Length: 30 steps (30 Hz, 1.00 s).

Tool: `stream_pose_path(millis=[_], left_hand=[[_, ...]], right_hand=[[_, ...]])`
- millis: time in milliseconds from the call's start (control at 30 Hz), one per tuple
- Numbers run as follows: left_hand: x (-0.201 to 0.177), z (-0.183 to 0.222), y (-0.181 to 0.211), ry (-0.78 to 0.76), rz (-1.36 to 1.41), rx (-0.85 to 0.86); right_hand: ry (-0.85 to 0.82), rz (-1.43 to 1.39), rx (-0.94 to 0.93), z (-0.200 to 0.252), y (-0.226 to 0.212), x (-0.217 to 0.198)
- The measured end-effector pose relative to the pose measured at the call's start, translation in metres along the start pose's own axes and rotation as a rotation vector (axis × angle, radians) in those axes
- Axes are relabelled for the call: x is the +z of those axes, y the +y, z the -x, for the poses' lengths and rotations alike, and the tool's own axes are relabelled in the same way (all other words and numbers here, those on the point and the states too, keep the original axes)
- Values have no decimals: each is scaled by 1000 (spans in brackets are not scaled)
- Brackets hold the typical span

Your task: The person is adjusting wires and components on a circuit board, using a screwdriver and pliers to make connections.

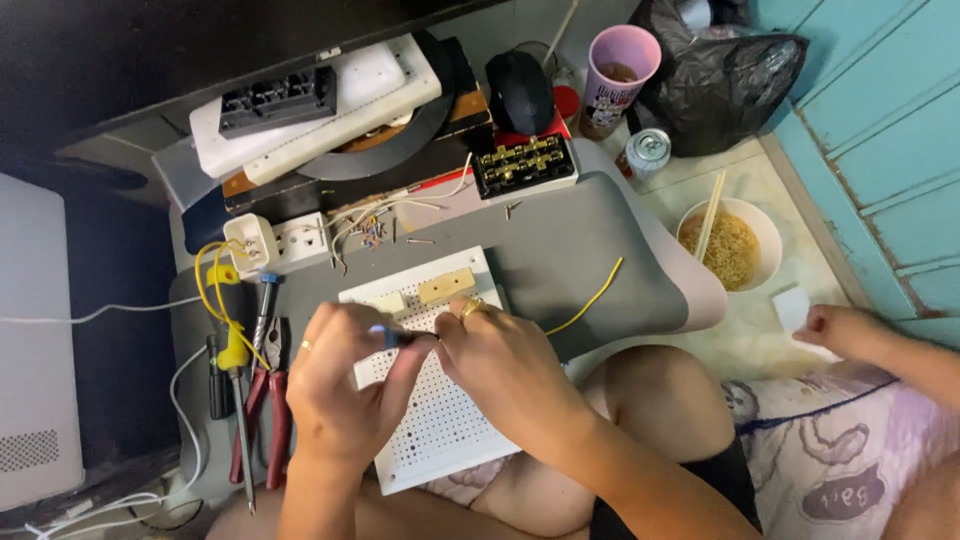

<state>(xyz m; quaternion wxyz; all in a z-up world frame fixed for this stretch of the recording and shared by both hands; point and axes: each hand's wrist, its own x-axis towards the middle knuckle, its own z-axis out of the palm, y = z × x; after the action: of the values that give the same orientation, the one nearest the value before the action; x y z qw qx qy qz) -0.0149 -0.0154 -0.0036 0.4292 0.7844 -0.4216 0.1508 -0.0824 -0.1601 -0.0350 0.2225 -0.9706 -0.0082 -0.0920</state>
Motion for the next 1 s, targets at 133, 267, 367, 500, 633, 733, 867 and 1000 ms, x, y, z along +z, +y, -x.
stream_pose_path(millis=[133, 267, 367, 500, 633, 733, 867, 1000], left_hand=[[-5, -7, 3, -82, 312, 95], [-8, -4, 0, -64, 100, -1], [-7, -6, 0, -84, 217, 55], [-5, -2, -7, -32, 152, 33], [-6, 2, -9, -82, 305, 76], [-6, -1, -7, 18, 111, 28], [-9, 1, -9, -41, 250, 45], [-11, 6, -15, 106, 213, 48]], right_hand=[[7, 69, -3, -1, -2, 2], [-27, 36, 20, -2, -3, 3], [-61, 38, 41, -5, -3, 0], [-103, 12, 52, -5, -2, -1], [-72, 94, 11, -6, -5, -2], [-69, 43, -30, -4, -3, -2], [-89, 56, 13, -5, -6, -4], [-24, 223, -27, -4, -7, -3]])
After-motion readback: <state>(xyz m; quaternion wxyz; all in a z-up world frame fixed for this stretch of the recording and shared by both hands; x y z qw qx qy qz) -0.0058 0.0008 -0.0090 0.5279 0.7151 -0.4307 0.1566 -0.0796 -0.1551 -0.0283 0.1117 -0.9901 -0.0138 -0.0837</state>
